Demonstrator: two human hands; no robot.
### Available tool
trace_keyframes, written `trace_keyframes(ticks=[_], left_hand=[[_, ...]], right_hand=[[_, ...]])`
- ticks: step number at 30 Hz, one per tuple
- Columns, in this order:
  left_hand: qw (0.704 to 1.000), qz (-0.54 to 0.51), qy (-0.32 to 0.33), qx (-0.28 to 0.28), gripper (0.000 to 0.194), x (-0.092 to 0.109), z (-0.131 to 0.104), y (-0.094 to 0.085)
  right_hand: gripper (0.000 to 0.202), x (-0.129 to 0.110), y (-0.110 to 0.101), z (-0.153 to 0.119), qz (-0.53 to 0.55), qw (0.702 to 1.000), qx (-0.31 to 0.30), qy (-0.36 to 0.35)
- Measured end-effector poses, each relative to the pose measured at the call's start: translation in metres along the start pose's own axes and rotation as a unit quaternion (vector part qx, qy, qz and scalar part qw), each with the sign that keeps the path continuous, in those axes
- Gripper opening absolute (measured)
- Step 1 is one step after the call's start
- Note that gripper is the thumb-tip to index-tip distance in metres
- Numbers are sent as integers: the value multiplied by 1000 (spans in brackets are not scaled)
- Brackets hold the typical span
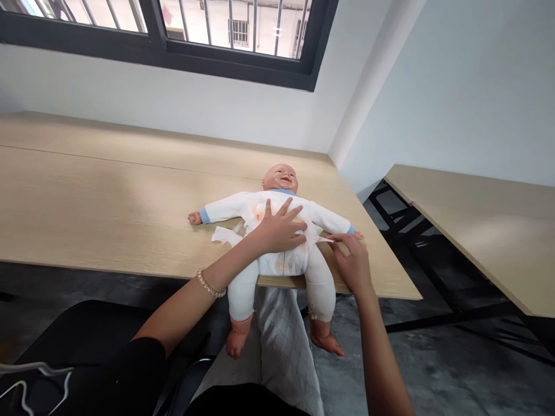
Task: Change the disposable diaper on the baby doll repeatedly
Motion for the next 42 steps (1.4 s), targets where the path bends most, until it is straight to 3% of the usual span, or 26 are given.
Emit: trace_keyframes(ticks=[4,8,17,22,30,35,39,42], left_hand=[[999,-10,-17,-25,39,-4,4,2],[998,-24,-29,-41,45,-6,7,1],[997,-47,-25,-58,53,-10,10,1],[996,-45,-28,-69,58,-11,12,3],[994,-74,-41,-74,84,-15,14,9],[994,-72,-43,-73,88,-15,13,9],[993,-68,-48,-77,87,-13,12,9],[992,-99,-44,-60,85,-14,12,8]], right_hand=[[19,-16,-3,11,-12,995,36,-93],[15,-26,2,25,32,989,43,-139],[15,-43,18,53,102,978,-25,-182],[14,-42,21,63,126,983,-8,-132],[13,-50,39,69,165,976,-118,-74],[15,-48,48,70,200,967,-154,-29],[31,-42,55,69,275,948,-149,49],[42,-42,59,68,302,941,-142,64]])
Point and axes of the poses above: each hand's wrist, its own z-axis towards the middle knuckle, its own y-axis out of the palm, x = y × z, the point moved 4 cm from there along z, towards the middle knuckle, and after that the axes turned 4 degrees about z, right-handed, at the moved point
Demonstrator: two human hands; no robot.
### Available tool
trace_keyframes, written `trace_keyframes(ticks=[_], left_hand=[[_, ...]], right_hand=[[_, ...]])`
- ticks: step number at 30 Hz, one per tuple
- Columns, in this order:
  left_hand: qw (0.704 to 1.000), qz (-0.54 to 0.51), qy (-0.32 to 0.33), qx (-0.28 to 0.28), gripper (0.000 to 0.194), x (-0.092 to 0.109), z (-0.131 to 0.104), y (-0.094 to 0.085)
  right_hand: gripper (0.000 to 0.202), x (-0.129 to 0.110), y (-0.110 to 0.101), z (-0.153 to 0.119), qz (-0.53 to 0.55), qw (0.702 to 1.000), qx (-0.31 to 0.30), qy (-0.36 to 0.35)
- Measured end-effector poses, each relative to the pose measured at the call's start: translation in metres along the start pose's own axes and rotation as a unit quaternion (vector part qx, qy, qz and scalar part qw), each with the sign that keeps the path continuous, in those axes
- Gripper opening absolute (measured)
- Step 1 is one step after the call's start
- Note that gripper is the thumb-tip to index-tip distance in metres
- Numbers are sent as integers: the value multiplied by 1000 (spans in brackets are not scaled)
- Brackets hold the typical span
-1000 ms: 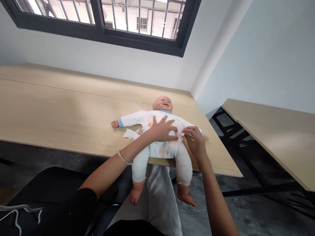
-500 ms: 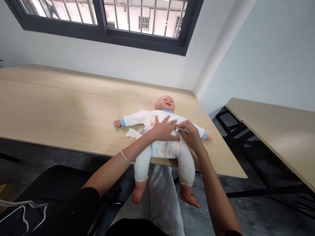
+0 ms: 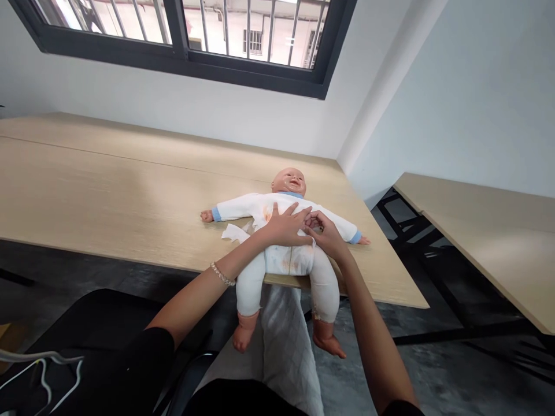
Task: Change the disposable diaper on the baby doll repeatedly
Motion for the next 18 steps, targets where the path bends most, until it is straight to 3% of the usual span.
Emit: trace_keyframes(ticks=[3,6,9,11,14,18], left_hand=[[989,-120,15,83,70,-2,-10,-8],[942,-231,20,242,53,-10,-42,-20],[901,-202,-43,382,33,-26,-89,-22],[880,-165,-114,430,21,-38,-118,-15],[861,-209,-187,425,23,-49,-142,3],[869,-300,-155,361,37,-45,-134,21]], right_hand=[[51,1,3,0,18,1000,18,12],[53,4,4,-2,37,998,33,27],[50,7,3,-4,35,998,43,33],[49,8,2,-6,31,998,50,30],[46,7,0,-8,18,998,60,23],[38,-7,-4,-11,-36,995,87,-34]])
Point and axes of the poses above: each hand's wrist, its own z-axis towards the middle knuckle, its own y-axis out of the palm, x = y × z, the point moved 4 cm from there along z, towards the middle knuckle, and after that the axes turned 4 degrees about z, right-handed, at the moved point
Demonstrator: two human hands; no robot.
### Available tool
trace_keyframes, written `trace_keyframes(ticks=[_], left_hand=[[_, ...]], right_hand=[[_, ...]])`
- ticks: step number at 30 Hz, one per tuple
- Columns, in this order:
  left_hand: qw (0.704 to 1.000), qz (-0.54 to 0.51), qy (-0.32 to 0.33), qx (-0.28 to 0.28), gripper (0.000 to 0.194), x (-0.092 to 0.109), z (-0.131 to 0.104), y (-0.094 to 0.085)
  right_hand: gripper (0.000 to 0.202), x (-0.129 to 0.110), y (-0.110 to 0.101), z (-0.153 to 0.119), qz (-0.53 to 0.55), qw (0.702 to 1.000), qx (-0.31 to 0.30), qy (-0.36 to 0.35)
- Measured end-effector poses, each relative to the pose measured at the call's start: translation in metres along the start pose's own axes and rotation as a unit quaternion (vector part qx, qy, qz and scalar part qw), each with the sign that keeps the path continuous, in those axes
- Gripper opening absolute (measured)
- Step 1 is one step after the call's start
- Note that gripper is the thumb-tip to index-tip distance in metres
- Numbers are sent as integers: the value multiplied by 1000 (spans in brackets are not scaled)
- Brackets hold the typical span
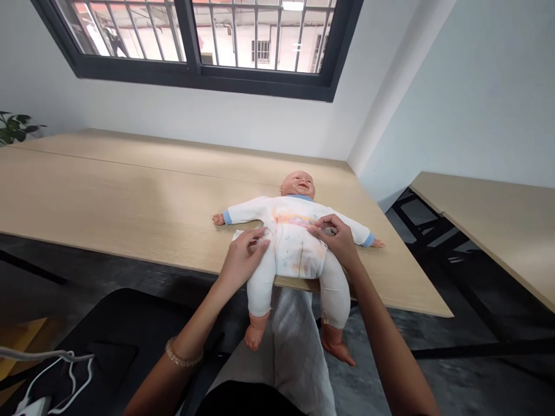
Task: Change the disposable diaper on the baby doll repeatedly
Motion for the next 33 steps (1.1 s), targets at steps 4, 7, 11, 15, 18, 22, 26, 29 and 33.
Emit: trace_keyframes(ticks=[4,7,11,15,18,22,26,29,33], left_hand=[[998,20,35,-53,41,8,13,18],[995,27,58,-77,35,13,23,25],[995,41,83,-44,28,14,24,20],[983,165,39,67,25,-3,13,-3],[962,255,-39,92,31,-22,7,-16],[980,152,-109,73,32,-37,9,-18],[984,-100,-124,78,37,-37,13,-9],[949,-242,-164,115,42,-35,14,-6],[923,-316,-163,149,44,-27,14,-7]], right_hand=[[33,-28,2,5,-47,995,18,-83],[31,-49,18,15,-31,993,-31,-111],[24,-69,58,25,17,963,-226,-147],[28,-71,92,22,-13,915,-369,-160],[28,-66,102,18,-56,918,-358,-162],[22,-60,108,14,-103,919,-347,-160],[25,-58,110,14,-134,912,-354,-157],[33,-58,108,14,-121,921,-345,-136],[46,-62,108,14,-118,924,-353,-85]])
Point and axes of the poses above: each hand's wrist, its own z-axis towards the middle knuckle, its own y-axis out of the palm, x = y × z, the point moved 4 cm from there along z, towards the middle knuckle, and after that the axes turned 4 degrees about z, right-handed, at the moved point
